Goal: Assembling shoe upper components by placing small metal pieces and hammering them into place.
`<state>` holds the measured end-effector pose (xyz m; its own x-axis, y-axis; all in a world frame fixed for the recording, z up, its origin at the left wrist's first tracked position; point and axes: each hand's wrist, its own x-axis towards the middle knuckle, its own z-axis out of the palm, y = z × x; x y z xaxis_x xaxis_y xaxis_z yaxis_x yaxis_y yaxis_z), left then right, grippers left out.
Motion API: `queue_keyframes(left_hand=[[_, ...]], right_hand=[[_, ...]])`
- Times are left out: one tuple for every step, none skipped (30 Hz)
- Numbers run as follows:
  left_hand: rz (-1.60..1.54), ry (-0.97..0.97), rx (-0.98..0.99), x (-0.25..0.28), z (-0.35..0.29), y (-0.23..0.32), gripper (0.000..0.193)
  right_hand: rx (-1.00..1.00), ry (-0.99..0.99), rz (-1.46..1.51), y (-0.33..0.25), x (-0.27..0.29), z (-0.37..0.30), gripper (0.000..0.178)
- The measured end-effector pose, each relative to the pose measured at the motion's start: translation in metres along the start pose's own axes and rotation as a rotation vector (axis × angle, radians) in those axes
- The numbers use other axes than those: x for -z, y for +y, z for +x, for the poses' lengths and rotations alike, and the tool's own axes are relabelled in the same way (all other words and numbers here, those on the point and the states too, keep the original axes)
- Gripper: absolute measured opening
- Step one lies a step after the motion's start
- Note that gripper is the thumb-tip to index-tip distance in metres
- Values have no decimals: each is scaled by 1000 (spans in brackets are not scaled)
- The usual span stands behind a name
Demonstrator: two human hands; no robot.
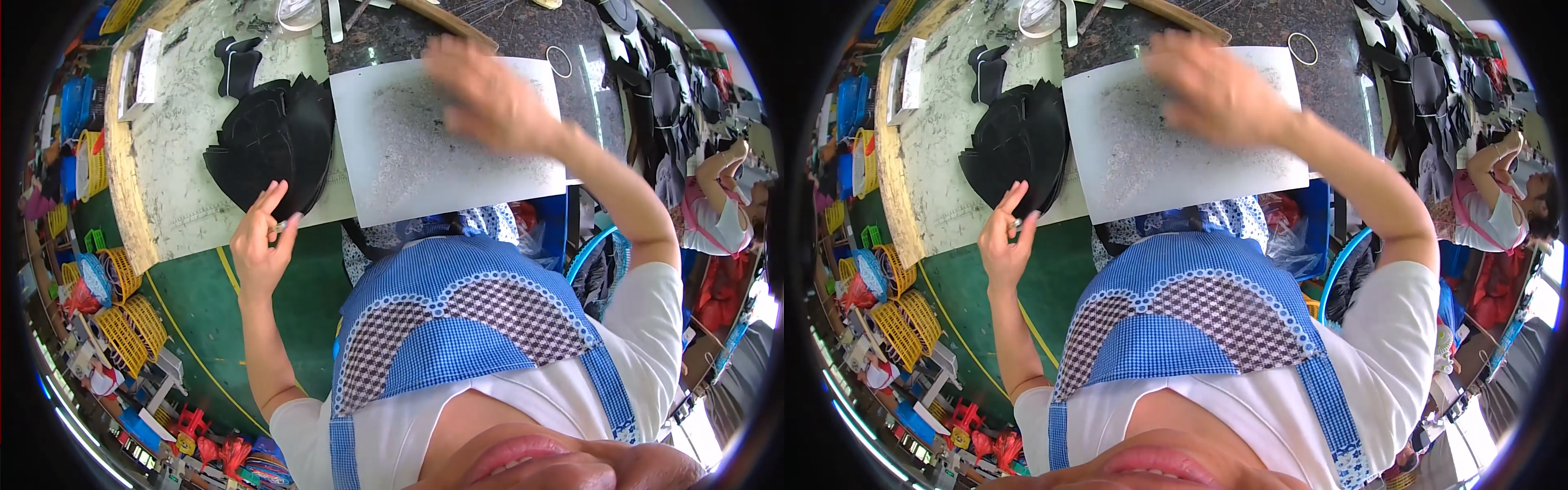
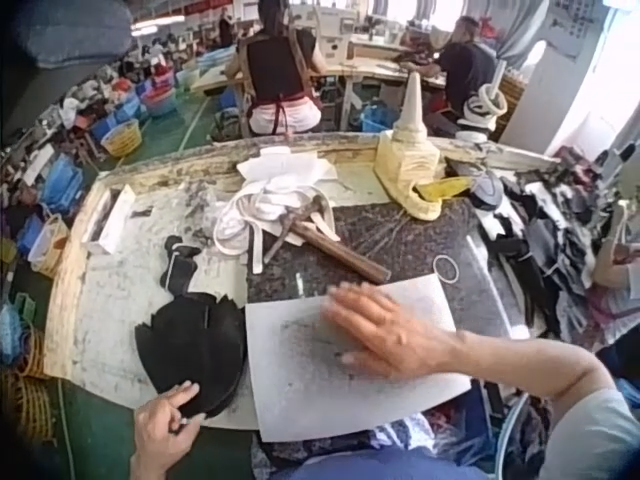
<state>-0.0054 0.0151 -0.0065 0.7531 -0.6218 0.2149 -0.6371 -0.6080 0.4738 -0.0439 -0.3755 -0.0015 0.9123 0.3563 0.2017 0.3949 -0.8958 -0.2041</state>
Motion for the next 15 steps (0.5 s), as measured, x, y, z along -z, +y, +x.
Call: queue_keyframes(left_hand=[[-48, -10, 129, 0, -6, -3, 40], [-92, 177, 220, 1, 1, 3, 40], [-108, 427, 25, 0, 18, -2, 41], [-97, 614, 49, 3, 25, -16, 43], [-3, 750, 61, 15, 40, -10, 45], [27, 881, 94, 28, 52, -2, 47], [128, 980, 27, 45, 61, 2, 52], [271, 1074, -75, 54, 74, 18, 43], [404, 1161, -185, 54, 86, 40, 35], [365, 1092, -250, 44, 93, 62, 24], [333, 1020, -310, 33, 97, 85, 18], [-12, 423, -86, 37, 94, 111, 13], [-346, -180, 137, 37, 90, 136, 15], [38, 275, -570, -18, 90, 132, 11], [-156, 333, -687, -62, 91, 137, 11]], right_hand=[[26, -334, -47, -27, 0, -16, 76], [205, -341, 246, -46, 10, -34, 68], [579, -134, 360, -51, -5, -50, 49], [566, -100, 388, -56, 1, -55, 49], [562, -66, 424, -59, 4, -57, 49], [430, 14, 506, -40, 0, -52, 43], [306, 98, 588, -10, -6, -40, 38], [125, 195, 352, 12, 0, -23, 35], [-68, 290, 108, 32, 11, -7, 32], [-83, 384, -134, 51, 19, 9, 32], [-93, 473, -371, 64, 20, 24, 33], [-92, 481, -365, 66, 16, 36, 33], [-196, 272, -200, 66, 13, 47, 31], [-277, 64, -30, 64, 13, 61, 34], [-156, 47, -155, 72, 0, 66, 31]])
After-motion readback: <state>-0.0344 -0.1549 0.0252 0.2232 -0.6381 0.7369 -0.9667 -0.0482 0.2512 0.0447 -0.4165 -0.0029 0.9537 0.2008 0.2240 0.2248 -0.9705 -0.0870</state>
